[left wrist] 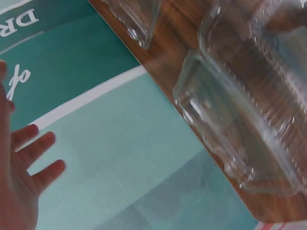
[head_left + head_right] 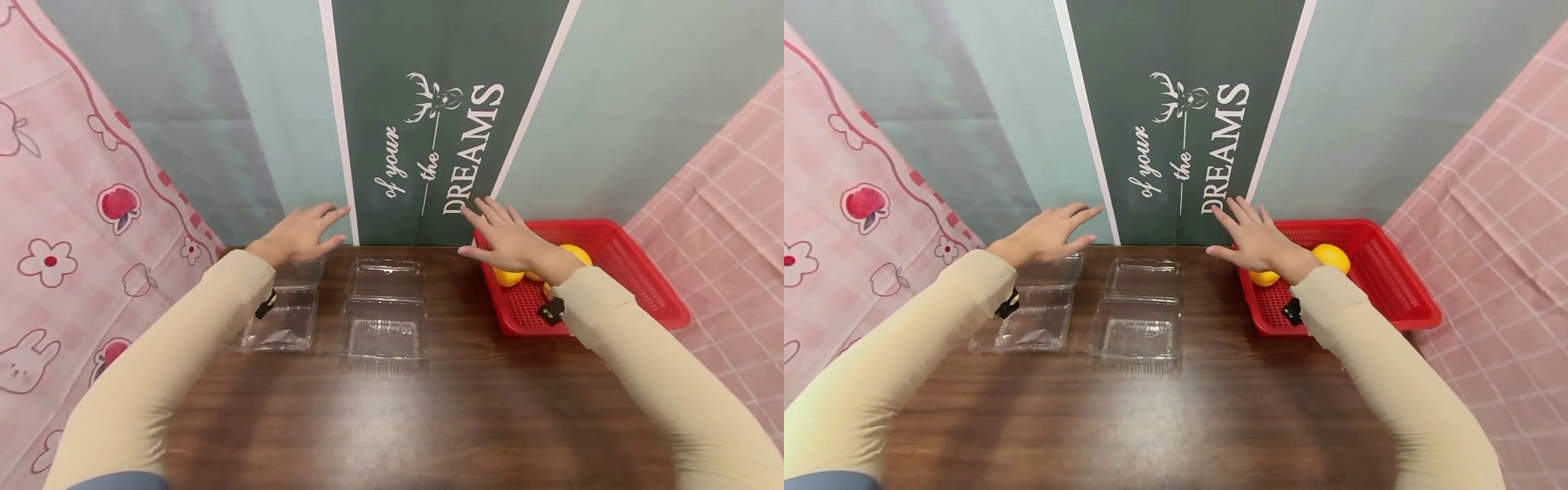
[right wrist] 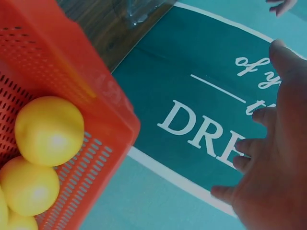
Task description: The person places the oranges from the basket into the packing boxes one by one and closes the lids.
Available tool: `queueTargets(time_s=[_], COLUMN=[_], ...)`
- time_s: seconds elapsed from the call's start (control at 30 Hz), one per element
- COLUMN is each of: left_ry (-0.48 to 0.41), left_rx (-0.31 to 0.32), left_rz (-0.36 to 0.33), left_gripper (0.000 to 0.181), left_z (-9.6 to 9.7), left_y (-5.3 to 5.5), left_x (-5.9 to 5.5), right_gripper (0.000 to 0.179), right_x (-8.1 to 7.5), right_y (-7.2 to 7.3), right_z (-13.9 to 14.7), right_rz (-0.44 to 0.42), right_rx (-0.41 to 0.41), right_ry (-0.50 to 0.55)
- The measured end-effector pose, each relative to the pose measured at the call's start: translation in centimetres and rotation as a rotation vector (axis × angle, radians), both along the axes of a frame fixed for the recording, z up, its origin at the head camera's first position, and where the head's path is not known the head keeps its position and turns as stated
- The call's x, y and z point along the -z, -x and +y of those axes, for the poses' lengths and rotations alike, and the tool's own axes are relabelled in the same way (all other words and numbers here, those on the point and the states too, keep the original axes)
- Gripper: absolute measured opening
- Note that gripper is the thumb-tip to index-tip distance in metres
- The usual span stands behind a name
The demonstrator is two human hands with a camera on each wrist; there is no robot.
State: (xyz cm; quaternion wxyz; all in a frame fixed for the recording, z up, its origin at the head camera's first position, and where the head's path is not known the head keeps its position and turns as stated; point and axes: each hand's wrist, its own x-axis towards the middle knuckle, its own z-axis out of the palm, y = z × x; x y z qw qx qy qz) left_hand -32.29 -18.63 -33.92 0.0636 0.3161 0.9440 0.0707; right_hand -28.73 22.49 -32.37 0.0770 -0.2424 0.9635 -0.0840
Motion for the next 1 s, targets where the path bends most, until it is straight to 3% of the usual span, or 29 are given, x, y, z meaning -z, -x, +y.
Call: queueTargets(time_s=[0.23, 0.4, 0.57, 0.83, 1.0], left_ry=[-0.117, -0.299, -0.427, -0.443, -0.426], left_rx=[-0.015, -0.041, -0.133, -0.292, -0.336], left_rz=[-0.089, -0.192, -0.26, -0.444, -0.536], left_gripper=[0.055, 0.052, 0.047, 0.058, 0.066], left_z=[-0.2, -0.5, 0.1, 2.5, 3.5], left_y=[-2.3, -3.8, -6.1, -9.8, -11.6], left_x=[1.1, 2.4, 3.4, 4.6, 5.5], right_gripper=[0.086, 0.087, 0.087, 0.087, 0.091], right_x=[-0.4, -0.4, -0.2, 0.7, 1.6], right_y=[-1.4, -1.8, -2.2, -1.8, -1.4], right_z=[1.9, 3.6, 5.6, 9.4, 11.7], right_rz=[0.012, 0.013, -0.018, -0.051, -0.092], right_rx=[0.039, 0.074, 0.137, 0.189, 0.235], right_ry=[0.068, 0.084, 0.102, 0.137, 0.143])
